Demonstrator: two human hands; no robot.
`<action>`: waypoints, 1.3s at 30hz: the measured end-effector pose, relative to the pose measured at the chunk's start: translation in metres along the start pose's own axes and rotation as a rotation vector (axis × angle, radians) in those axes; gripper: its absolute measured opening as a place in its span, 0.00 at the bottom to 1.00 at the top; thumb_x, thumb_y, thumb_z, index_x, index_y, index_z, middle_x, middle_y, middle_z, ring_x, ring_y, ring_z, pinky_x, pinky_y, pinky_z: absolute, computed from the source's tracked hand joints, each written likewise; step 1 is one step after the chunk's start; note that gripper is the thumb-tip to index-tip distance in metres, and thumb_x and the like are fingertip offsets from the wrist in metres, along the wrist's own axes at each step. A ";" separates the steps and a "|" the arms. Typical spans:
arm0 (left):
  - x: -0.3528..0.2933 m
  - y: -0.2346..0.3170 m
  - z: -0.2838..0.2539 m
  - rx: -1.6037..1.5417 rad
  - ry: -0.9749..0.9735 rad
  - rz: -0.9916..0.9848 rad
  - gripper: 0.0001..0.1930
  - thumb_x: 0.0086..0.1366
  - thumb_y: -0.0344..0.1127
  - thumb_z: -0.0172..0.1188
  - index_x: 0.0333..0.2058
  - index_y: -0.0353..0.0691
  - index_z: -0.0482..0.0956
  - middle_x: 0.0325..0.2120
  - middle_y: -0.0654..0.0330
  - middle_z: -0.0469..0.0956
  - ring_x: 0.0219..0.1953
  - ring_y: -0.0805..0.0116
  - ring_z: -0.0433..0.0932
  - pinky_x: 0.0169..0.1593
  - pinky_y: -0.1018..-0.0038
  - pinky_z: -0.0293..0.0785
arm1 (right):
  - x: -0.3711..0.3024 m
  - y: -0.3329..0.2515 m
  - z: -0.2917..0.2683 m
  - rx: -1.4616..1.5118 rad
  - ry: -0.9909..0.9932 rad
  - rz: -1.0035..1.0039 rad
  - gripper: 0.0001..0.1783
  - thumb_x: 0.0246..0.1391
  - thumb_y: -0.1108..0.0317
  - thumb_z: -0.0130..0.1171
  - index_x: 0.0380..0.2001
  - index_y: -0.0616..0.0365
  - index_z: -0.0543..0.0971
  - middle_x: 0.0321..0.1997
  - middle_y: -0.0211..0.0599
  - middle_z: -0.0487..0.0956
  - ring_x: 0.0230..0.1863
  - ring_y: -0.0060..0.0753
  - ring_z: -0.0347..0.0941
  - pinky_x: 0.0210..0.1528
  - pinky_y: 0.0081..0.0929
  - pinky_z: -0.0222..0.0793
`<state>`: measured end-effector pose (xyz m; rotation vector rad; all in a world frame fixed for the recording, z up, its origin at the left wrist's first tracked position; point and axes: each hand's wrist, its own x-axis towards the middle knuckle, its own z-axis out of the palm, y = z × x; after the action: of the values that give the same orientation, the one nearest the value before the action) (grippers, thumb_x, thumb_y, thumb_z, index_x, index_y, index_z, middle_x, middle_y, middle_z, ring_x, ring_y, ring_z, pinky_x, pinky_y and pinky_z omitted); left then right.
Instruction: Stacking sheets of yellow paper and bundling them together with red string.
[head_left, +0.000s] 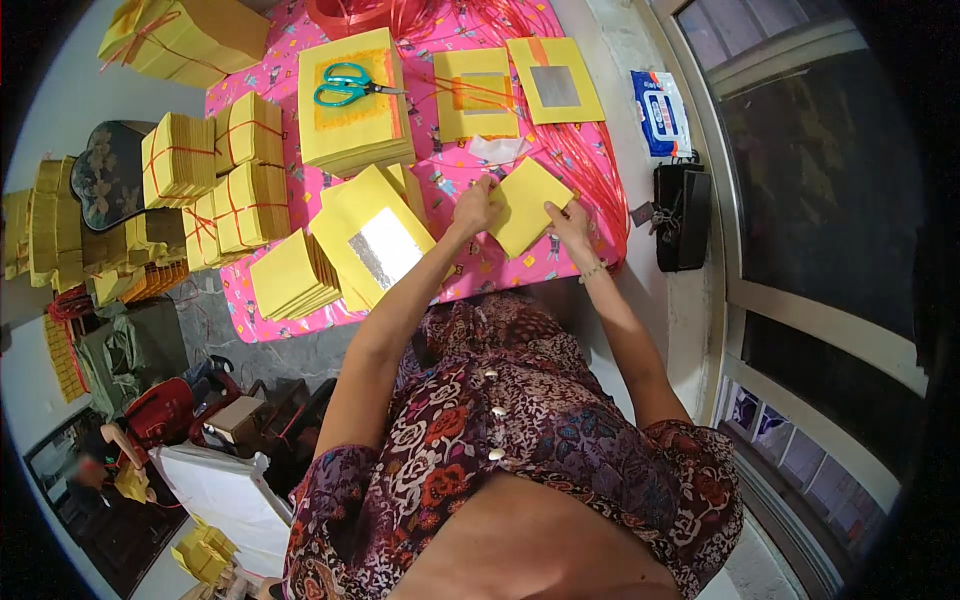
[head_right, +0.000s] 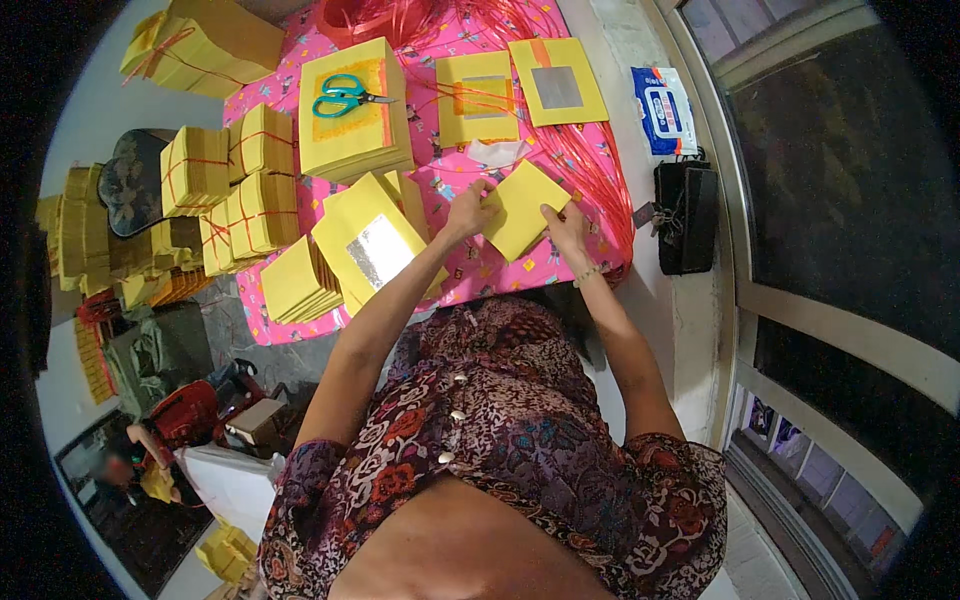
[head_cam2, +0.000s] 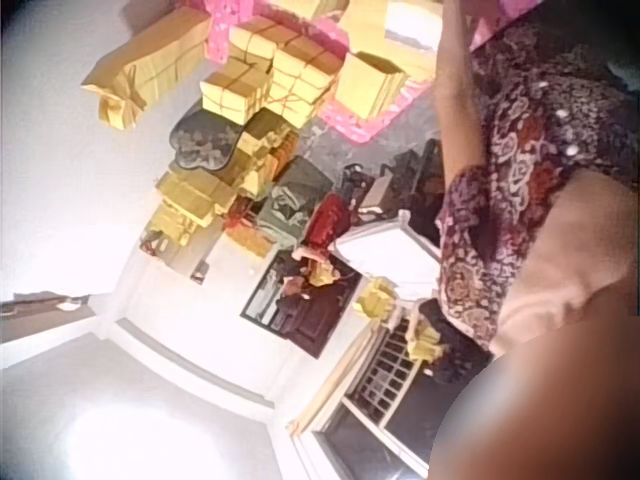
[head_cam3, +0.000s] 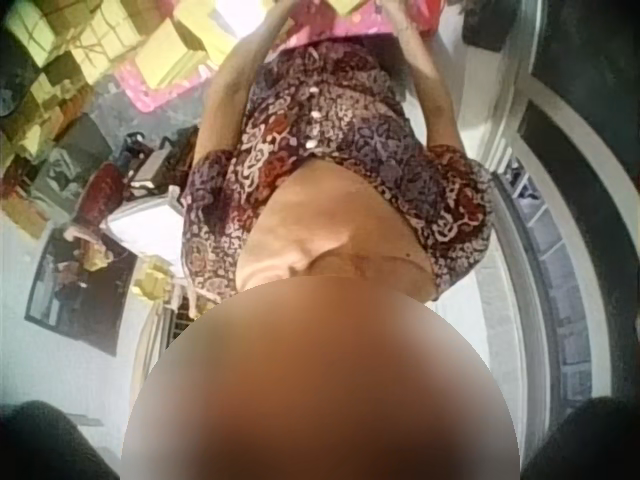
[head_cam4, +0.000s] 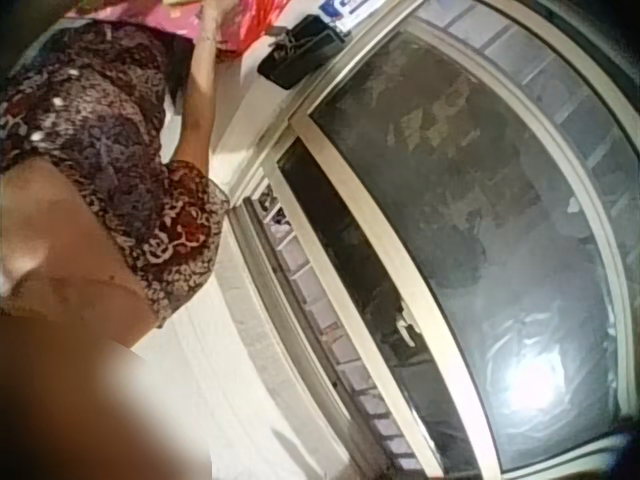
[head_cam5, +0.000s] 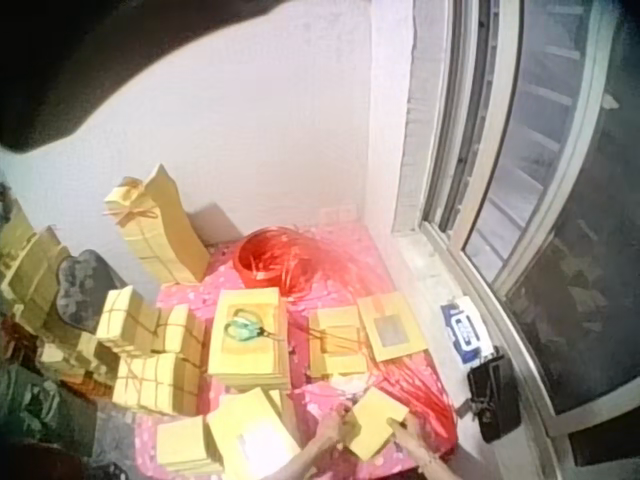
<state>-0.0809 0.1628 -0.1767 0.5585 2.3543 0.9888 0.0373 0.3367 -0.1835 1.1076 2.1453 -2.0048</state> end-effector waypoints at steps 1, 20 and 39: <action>-0.001 0.001 0.000 0.008 0.020 0.017 0.21 0.49 0.35 0.62 0.44 0.40 0.69 0.34 0.45 0.78 0.38 0.46 0.77 0.42 0.57 0.72 | -0.001 0.000 0.001 0.037 0.014 -0.007 0.17 0.55 0.65 0.58 0.44 0.64 0.72 0.35 0.36 0.78 0.30 0.25 0.76 0.25 0.20 0.74; 0.001 0.002 0.010 0.012 0.052 0.007 0.21 0.49 0.33 0.61 0.45 0.42 0.71 0.35 0.46 0.78 0.39 0.46 0.78 0.42 0.58 0.74 | -0.041 -0.016 0.021 -1.173 0.005 -0.458 0.65 0.33 0.30 0.62 0.67 0.56 0.45 0.70 0.58 0.35 0.70 0.65 0.23 0.64 0.67 0.25; -0.081 0.016 -0.063 -0.183 0.334 0.180 0.19 0.54 0.32 0.60 0.45 0.38 0.72 0.35 0.47 0.74 0.41 0.51 0.74 0.46 0.62 0.70 | -0.039 -0.022 0.023 -1.025 0.031 -0.573 0.63 0.33 0.33 0.65 0.66 0.53 0.48 0.70 0.60 0.35 0.69 0.69 0.22 0.63 0.69 0.28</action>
<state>-0.0533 0.0953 -0.1031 0.5780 2.4934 1.4611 0.0456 0.2991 -0.1506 0.3721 3.0792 -0.6221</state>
